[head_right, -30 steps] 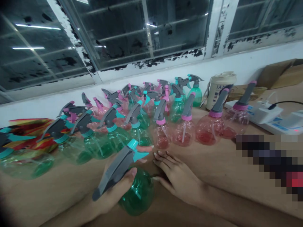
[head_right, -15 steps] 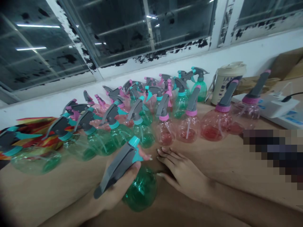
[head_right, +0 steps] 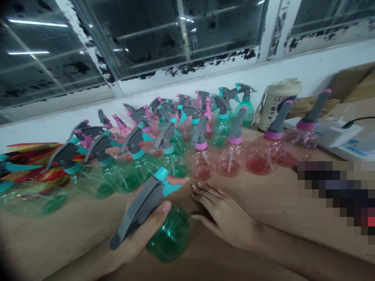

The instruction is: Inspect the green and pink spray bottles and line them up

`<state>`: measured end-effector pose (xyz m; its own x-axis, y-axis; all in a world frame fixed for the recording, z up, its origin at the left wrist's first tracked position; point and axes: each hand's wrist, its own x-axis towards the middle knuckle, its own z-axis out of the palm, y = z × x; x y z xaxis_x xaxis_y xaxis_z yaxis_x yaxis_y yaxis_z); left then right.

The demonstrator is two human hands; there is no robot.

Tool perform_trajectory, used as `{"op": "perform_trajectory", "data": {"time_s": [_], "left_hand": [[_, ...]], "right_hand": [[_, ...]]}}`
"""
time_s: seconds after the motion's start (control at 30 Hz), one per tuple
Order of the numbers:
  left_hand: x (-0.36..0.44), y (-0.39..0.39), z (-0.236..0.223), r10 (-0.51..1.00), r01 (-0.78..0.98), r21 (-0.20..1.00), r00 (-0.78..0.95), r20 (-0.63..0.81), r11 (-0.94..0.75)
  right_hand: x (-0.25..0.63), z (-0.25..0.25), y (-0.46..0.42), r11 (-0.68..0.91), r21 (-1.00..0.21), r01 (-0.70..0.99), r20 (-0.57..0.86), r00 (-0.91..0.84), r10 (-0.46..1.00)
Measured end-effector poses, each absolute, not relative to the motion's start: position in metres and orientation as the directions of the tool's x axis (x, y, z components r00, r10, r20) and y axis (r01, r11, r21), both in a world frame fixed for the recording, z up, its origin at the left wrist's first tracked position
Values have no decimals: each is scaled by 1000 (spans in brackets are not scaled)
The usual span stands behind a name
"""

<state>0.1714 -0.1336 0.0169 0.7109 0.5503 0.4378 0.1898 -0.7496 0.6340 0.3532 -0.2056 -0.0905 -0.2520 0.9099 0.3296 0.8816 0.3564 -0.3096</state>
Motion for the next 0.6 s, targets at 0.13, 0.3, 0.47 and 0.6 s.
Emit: {"op": "perform_trajectory", "data": {"time_s": [0.13, 0.3, 0.47, 0.6], "left_hand": [[171, -134, 17, 544, 147, 660, 709, 450, -737], [171, -134, 20, 543, 137, 661, 702, 461, -738], [172, -133, 21, 521, 108, 652, 704, 482, -750], [172, -134, 21, 513, 99, 648, 704, 491, -755]], "right_hand": [[354, -92, -206, 348, -312, 884, 310, -252, 917], [355, -92, -205, 353, -339, 872, 310, -250, 917], [355, -93, -205, 353, -364, 862, 320, -240, 917], [355, -94, -205, 355, -344, 869, 314, -250, 916]]}}
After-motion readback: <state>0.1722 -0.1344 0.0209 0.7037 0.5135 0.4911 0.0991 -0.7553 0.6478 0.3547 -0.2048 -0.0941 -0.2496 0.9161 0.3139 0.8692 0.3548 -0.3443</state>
